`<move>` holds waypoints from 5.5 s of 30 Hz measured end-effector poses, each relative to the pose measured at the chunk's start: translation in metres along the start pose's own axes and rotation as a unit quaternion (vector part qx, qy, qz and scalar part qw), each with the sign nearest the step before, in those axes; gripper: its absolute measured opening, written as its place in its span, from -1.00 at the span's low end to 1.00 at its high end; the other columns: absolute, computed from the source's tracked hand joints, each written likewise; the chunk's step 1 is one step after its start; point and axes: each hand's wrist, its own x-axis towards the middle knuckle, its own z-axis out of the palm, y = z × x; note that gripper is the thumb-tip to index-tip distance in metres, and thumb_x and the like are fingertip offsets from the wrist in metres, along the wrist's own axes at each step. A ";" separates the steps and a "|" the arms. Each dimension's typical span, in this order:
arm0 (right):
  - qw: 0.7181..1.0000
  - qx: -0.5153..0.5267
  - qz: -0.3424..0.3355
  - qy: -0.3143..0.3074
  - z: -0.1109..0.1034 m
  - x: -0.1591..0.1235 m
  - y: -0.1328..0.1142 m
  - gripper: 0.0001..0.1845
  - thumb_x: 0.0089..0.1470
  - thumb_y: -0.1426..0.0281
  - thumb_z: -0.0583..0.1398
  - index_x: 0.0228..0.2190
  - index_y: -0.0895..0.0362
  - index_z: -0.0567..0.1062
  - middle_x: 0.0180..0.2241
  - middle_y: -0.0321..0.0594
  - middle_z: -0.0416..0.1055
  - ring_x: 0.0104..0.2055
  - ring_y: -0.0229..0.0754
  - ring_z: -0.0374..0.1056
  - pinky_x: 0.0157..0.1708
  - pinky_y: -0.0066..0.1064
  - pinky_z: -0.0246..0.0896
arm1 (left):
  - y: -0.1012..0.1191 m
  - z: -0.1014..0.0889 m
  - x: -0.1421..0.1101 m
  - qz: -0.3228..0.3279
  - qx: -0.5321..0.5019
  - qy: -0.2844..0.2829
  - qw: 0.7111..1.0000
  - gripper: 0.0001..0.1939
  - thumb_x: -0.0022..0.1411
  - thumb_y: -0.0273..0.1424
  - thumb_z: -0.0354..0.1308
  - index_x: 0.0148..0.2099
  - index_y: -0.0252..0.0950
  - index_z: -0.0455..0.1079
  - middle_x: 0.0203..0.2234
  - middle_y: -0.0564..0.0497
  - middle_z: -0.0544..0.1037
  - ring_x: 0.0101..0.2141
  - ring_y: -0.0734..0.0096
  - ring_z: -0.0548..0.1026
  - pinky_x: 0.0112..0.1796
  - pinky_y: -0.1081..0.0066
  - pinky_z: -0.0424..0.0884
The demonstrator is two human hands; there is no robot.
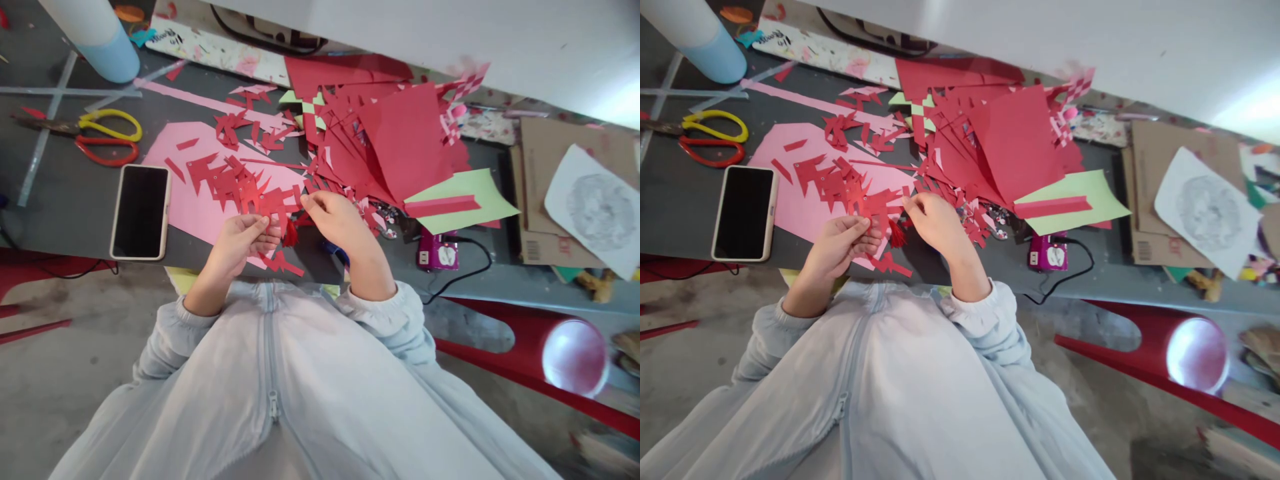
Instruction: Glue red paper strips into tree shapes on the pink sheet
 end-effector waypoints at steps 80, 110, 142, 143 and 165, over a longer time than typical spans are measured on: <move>0.978 -0.136 -0.143 -0.074 0.024 -0.003 0.004 -0.91 0.13 0.43 0.29 -0.33 0.09 0.44 -0.28 -0.16 0.54 -0.21 -0.08 0.45 -0.24 -0.32 0.23 | 0.144 -0.049 0.002 0.293 0.654 0.137 0.684 -0.83 0.11 -0.35 0.20 -0.24 -0.28 0.50 -0.31 0.01 0.58 -0.25 0.31 0.49 -0.11 0.29 0.41; 0.892 0.251 -0.255 0.274 -0.108 0.050 -0.037 -0.82 -0.14 0.59 0.44 -0.51 0.17 0.55 -0.57 -0.36 0.39 -0.51 -0.34 0.19 -0.41 -0.33 0.19 | 0.020 -0.026 -0.012 0.362 0.667 -0.123 0.640 -0.81 0.32 -0.40 0.11 -0.15 -0.28 0.55 -0.22 -0.11 0.61 -0.16 0.23 0.52 -0.03 0.21 0.42; 0.856 0.318 -0.330 0.240 -0.143 0.037 -0.020 -0.73 -0.15 0.48 0.49 -0.57 0.02 0.52 -0.57 -0.37 0.32 -0.38 -0.22 0.33 -0.25 -0.26 0.31 | -0.010 0.010 0.002 0.416 0.675 -0.195 0.578 -0.69 0.42 -0.26 0.03 -0.10 -0.20 0.61 -0.10 -0.06 0.67 -0.03 0.21 0.52 0.06 0.23 0.34; 0.851 0.322 -0.340 0.240 -0.143 0.038 -0.020 -0.73 -0.14 0.45 0.50 -0.58 0.02 0.51 -0.57 -0.37 0.29 -0.38 -0.21 0.33 -0.24 -0.25 0.33 | -0.011 0.005 -0.004 0.419 0.674 -0.218 0.569 -0.70 0.42 -0.26 0.04 -0.11 -0.19 0.61 -0.09 -0.03 0.68 0.01 0.20 0.51 0.09 0.22 0.32; 0.835 0.419 -0.294 0.202 -0.121 0.052 -0.015 -0.79 -0.20 0.40 0.46 -0.46 0.05 0.56 -0.45 -0.31 0.49 -0.35 -0.21 0.40 -0.19 -0.25 0.40 | -0.012 0.015 0.020 0.199 0.717 0.309 0.592 -0.37 0.44 -0.23 -0.13 0.36 -0.60 0.18 0.27 -0.50 0.32 0.30 -0.23 0.27 0.24 -0.05 0.23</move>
